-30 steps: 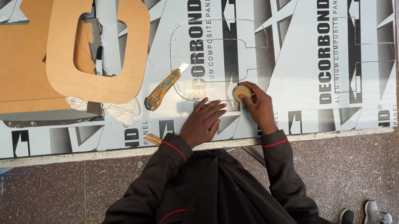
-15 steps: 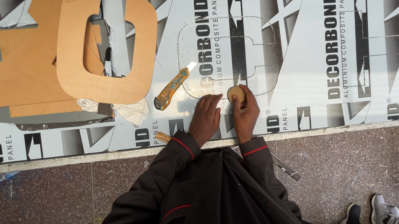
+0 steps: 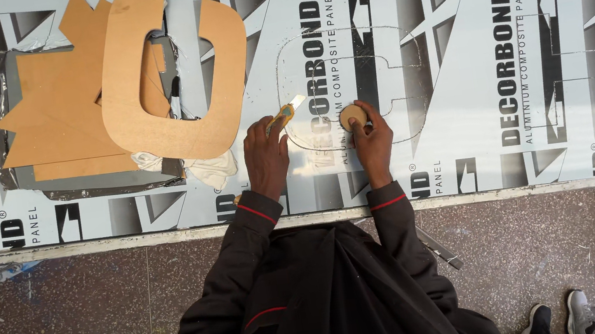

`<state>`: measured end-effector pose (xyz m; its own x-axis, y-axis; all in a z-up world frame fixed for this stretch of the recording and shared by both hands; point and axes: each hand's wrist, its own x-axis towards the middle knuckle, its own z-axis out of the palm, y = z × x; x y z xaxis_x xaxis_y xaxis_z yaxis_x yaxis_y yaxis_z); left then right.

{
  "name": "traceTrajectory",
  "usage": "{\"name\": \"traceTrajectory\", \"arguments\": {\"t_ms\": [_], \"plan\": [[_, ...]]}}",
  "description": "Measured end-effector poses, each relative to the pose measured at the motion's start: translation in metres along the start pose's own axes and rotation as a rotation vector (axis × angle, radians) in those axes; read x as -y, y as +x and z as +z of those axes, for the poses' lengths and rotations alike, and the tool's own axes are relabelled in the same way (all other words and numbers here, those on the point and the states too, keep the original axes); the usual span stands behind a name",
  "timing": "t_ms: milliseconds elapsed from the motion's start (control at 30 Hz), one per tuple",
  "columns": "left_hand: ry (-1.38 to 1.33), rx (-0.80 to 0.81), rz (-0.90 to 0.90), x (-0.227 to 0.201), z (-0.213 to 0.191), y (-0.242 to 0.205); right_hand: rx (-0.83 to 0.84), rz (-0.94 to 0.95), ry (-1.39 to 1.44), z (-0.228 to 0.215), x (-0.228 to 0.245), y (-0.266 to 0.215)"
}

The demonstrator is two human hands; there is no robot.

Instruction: The person uses a utility knife to cut along a pre-drawn outline of the letter 'C' on a large aluminum composite panel. They carefully follow the curves and straight edges, then remove the cut-out letter piece from the panel.

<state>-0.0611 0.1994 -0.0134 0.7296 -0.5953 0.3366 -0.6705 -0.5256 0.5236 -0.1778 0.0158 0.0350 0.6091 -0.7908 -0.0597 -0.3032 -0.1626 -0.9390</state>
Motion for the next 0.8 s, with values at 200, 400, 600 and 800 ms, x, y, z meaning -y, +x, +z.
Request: {"name": "traceTrajectory", "arguments": {"t_ms": [200, 400, 600, 800], "plan": [[0.052, -0.114, -0.135, 0.012, 0.01, -0.008, -0.007, -0.133, -0.211, 0.013, -0.015, 0.016], [0.168, -0.196, -0.248, 0.013, -0.012, -0.006, -0.023, -0.219, -0.225, 0.022, -0.04, 0.021], [-0.097, 0.025, -0.052, -0.029, -0.021, 0.01, -0.085, -0.221, -0.214, 0.026, -0.031, 0.014], [-0.147, 0.201, 0.15, -0.039, 0.025, 0.001, -0.067, -0.239, -0.212, 0.032, -0.03, 0.012]]}}
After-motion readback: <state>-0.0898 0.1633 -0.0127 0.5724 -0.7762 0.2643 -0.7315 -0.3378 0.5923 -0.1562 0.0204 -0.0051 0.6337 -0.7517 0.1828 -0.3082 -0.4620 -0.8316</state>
